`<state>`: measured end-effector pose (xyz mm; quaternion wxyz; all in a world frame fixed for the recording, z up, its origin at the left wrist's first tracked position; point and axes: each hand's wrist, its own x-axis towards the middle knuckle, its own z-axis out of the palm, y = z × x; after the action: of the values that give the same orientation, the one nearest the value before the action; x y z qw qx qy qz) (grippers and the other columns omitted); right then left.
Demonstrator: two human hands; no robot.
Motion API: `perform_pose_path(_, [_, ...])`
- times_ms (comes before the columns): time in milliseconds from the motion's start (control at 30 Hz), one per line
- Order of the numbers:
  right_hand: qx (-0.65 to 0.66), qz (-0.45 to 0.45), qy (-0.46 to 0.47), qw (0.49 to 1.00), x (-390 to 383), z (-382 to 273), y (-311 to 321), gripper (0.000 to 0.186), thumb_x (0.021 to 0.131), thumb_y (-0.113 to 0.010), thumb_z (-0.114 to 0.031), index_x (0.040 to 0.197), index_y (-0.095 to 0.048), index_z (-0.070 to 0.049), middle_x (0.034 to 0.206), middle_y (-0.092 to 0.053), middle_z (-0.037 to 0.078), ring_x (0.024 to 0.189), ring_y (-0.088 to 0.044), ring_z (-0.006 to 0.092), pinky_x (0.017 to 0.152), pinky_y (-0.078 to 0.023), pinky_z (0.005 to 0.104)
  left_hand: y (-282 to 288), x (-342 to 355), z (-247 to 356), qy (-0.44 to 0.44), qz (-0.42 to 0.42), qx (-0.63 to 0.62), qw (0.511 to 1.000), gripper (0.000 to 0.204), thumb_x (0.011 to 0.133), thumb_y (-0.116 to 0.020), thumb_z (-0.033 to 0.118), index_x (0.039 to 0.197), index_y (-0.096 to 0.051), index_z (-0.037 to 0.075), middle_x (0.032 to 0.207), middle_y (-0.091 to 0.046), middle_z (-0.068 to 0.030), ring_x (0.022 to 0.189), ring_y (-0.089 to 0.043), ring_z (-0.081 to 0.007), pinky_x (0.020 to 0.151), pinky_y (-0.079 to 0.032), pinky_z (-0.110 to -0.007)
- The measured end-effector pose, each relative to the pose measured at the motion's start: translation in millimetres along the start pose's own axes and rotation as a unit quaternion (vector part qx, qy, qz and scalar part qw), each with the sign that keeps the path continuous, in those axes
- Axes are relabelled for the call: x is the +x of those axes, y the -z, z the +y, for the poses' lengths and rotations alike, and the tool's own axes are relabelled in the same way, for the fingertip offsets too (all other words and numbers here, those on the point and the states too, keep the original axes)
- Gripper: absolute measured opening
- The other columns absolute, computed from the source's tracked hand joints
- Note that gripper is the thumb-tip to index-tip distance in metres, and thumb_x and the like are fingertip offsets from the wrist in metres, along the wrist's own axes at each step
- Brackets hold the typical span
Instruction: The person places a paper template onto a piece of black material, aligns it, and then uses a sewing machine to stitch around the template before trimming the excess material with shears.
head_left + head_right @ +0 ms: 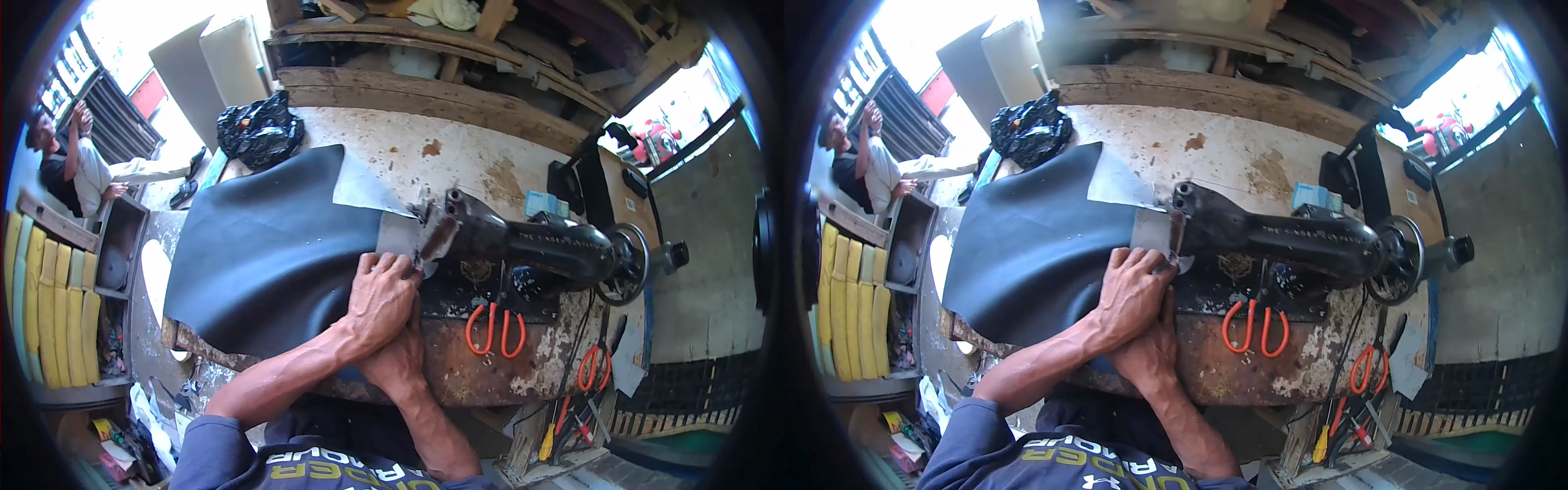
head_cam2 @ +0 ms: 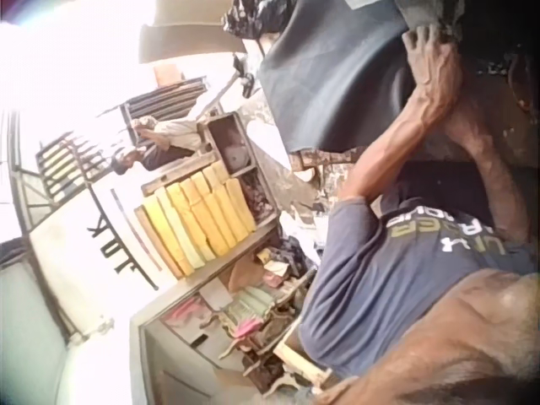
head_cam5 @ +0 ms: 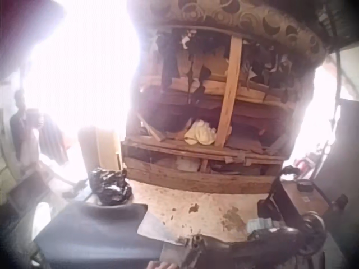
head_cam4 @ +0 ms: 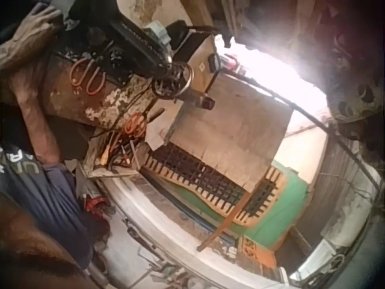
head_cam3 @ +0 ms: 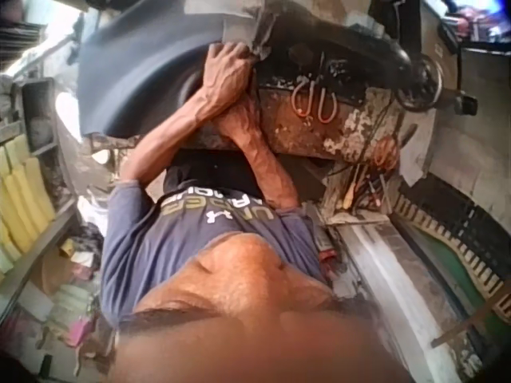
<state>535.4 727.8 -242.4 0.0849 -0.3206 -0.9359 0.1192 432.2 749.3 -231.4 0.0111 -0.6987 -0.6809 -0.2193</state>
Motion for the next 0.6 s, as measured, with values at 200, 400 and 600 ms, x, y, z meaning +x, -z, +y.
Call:
perform_pose_path(200, [0.034,-0.013,-0.019,0.999,7,1,1,0.065,0.099,-0.06,-0.043,0.155,-0.05,-0.013,0.156,-0.051,0.016,0.153,-0.036,0.0329,0.128,-0.014,0.0613,-2,4,-9,-0.01,-0.009,-0.017,1.0,0.029,0.086,-0.065,0.019,0.109,-0.08,0.013,0.101,-0.068,-0.0043,0.107,-0.062,-0.0225,0.096,-0.043,-0.041])
perform_pose_path(400, [0.088,-0.069,-0.009,0.994,-9,-8,8,0.055,0.101,-0.061,-0.04,0.146,-0.059,-0.009,0.151,-0.054,0.019,0.152,-0.037,0.0364,0.127,-0.015,0.0651,16,1,-42,-0.036,-0.049,-0.083,0.995,0.03,0.083,-0.069,0.011,0.111,-0.08,0.014,0.115,-0.07,-0.0047,0.11,-0.061,-0.0238,0.094,-0.044,-0.04])
perform_pose_path(600, [0.135,0.012,0.048,0.99,-22,4,12,0.041,0.104,-0.06,-0.031,0.135,-0.067,-0.004,0.137,-0.064,0.02,0.136,-0.057,0.0344,0.124,-0.028,0.0616,12,-8,-50,-0.034,-0.041,-0.098,0.994,0.028,0.085,-0.074,0.014,0.112,-0.08,0.013,0.115,-0.069,-0.0059,0.114,-0.06,-0.0253,0.097,-0.046,-0.04])
